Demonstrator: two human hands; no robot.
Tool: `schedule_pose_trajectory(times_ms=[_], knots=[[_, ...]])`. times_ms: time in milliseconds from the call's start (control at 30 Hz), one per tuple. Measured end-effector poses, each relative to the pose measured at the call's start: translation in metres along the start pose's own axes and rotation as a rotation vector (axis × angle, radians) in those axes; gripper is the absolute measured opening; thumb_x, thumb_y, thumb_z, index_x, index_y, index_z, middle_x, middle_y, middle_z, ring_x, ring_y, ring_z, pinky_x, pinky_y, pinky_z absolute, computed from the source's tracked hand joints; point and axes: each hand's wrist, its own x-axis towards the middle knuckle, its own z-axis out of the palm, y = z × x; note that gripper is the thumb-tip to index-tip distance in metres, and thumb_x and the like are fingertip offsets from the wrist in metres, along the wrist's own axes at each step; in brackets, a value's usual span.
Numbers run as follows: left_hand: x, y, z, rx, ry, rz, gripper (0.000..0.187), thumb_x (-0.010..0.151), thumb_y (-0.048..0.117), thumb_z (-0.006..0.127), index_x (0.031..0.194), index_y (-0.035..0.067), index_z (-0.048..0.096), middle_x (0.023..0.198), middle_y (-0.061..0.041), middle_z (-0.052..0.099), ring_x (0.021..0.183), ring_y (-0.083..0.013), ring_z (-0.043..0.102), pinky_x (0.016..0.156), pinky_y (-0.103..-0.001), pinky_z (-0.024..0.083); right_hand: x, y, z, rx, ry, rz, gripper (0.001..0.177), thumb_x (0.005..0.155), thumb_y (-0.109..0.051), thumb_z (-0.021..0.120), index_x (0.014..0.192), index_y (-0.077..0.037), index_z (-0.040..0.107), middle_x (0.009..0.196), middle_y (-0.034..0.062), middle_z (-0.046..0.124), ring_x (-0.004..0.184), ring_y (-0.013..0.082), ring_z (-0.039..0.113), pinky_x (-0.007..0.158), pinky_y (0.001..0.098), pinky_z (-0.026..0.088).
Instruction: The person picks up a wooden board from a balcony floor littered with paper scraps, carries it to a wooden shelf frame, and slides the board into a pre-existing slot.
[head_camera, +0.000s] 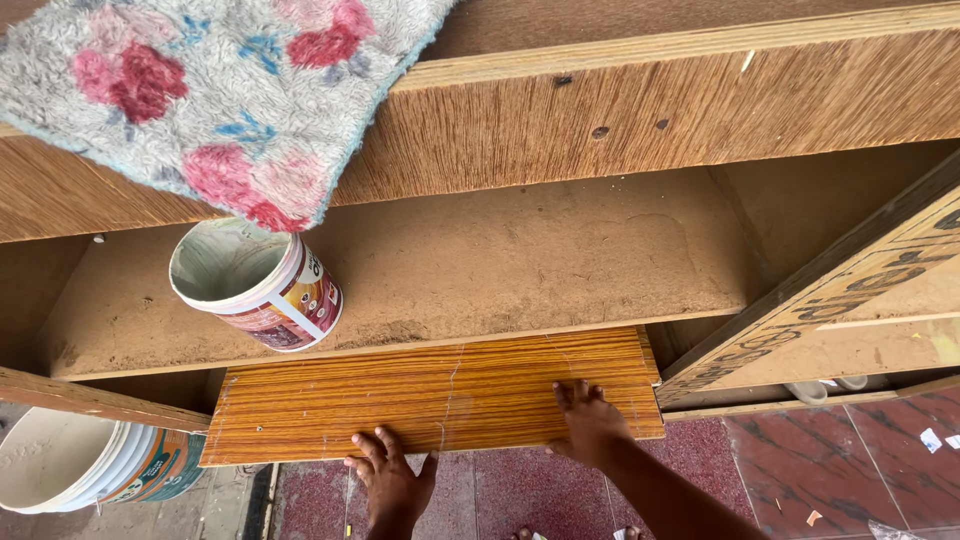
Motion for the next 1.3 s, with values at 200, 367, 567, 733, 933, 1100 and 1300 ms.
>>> schedule_pose_trajectory(times_ms=[200,367,567,733,933,1100,1300], knots=[[0.017,0.024,-0.031,0.013,-0.104,-0.034,0.124,0.084,0.081,0.057,0.164,0.012,-0.008,0.168,-0.028,-0.019,0.148,-0.0632,-0.01,0.122,-0.051,0.03,0.004,-0.003,-0.014,0.026,-0.044,0.061,0.109,0.098,-0.069,0.053,0.163,-0.006,-0.008,0.165,0.0352,0.008,0.146,0.0556,0.028,0.106,0.0467,0.053],[0.03,0.03,-0.039,0.04,-0.105,-0.017,0.123,0.086,0.08,0.058,0.164,0.011,-0.007,0.167,-0.029,-0.018,0.146,-0.065,-0.009,0.126,-0.051,0.019,0.015,-0.005,-0.008,-0.006,-0.031,0.084,0.108,0.099,-0.071,0.049,0.163,-0.006,-0.009,0.165,0.0364,0.002,0.147,0.0581,0.023,0.111,0.0463,0.047],[0.037,0.041,-0.054,0.109,-0.146,-0.019,0.119,0.088,0.079,0.058,0.166,0.017,-0.007,0.167,-0.03,-0.018,0.146,-0.0655,-0.007,0.128,-0.052,0.012,0.026,0.003,0.003,0.012,-0.035,0.09,0.102,0.101,-0.064,0.048,0.163,-0.007,-0.01,0.168,0.0311,-0.002,0.152,0.0513,0.019,0.111,0.0453,0.048],[0.048,0.049,-0.061,0.018,-0.173,-0.038,0.12,0.085,0.075,0.059,0.165,0.021,-0.014,0.169,-0.025,-0.024,0.151,-0.06,-0.01,0.124,-0.048,0.024,0.03,-0.004,-0.004,0.073,-0.043,0.161,0.101,0.1,-0.059,0.054,0.163,-0.011,-0.009,0.17,0.0267,-0.005,0.153,0.0497,0.014,0.111,0.045,0.048],[0.061,0.056,-0.062,0.121,-0.175,-0.013,0.12,0.089,0.08,0.055,0.164,0.017,-0.015,0.166,-0.029,-0.024,0.147,-0.0636,-0.006,0.125,-0.05,0.019,0.036,-0.004,-0.019,0.065,-0.055,0.198,0.099,0.1,-0.058,0.052,0.163,-0.014,-0.01,0.17,0.0234,-0.008,0.155,0.0476,0.008,0.11,0.0452,0.049],[0.07,0.064,-0.072,0.129,-0.21,-0.032,0.121,0.088,0.08,0.054,0.164,0.017,-0.015,0.167,-0.03,-0.024,0.146,-0.0656,-0.004,0.125,-0.049,0.022,0.051,0.002,-0.023,0.046,-0.085,0.183,0.098,0.102,-0.058,0.049,0.163,-0.011,-0.012,0.169,0.0265,-0.01,0.155,0.0485,0.007,0.112,0.044,0.047],[0.081,0.071,-0.071,0.111,-0.189,-0.032,0.122,0.087,0.082,0.055,0.164,0.018,-0.014,0.166,-0.031,-0.025,0.145,-0.0666,-0.006,0.125,-0.05,0.018,0.068,0.011,-0.023,0.033,-0.05,0.172,0.096,0.104,-0.058,0.049,0.164,-0.009,-0.008,0.168,0.0303,-0.002,0.154,0.0495,0.009,0.119,0.0472,0.039]])
